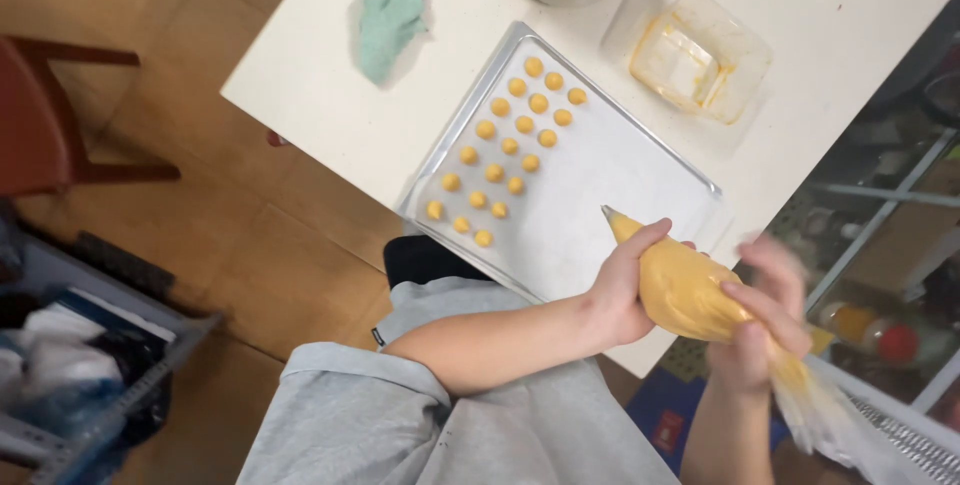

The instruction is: Pipe small rounds of dough or pastry batter onto a baking sheet using a piping bag.

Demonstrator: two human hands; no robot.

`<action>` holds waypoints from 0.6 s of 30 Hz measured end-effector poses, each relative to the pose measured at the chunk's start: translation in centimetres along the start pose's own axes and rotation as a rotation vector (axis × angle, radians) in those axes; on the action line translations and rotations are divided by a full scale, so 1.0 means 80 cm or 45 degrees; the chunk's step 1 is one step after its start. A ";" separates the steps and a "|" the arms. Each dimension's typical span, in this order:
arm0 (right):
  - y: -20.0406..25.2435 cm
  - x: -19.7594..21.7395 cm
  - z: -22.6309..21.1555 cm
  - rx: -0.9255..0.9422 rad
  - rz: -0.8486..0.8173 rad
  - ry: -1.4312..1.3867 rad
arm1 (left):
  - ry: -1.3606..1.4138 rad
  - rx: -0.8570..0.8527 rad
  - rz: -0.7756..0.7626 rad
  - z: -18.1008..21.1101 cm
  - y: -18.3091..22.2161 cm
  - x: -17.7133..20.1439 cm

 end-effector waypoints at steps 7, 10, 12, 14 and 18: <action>-0.087 0.033 0.120 -0.101 -0.616 -0.216 | 0.189 -0.130 -0.086 0.049 -0.079 -0.040; -0.106 0.026 0.158 -0.144 -0.433 -0.331 | 0.447 -0.371 -0.332 0.078 -0.115 -0.041; -0.121 0.025 0.181 -0.119 -0.279 -0.299 | 0.426 -0.462 -0.332 0.088 -0.148 -0.035; -0.137 0.022 0.200 -0.141 -0.279 -0.280 | 0.516 -0.406 -0.342 0.094 -0.178 -0.020; -0.168 0.015 0.232 -0.179 -0.274 -0.274 | 0.612 -0.403 -0.100 0.131 -0.161 -0.057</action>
Point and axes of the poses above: each hand's wrist, its own y-axis away from the middle knuckle, its own x-axis out of the back of the hand, z = x × y, the point moved 3 cm from there along -y, towards the middle knuckle, and after that the axes turned 3 degrees about y, right-handed, at the moved point
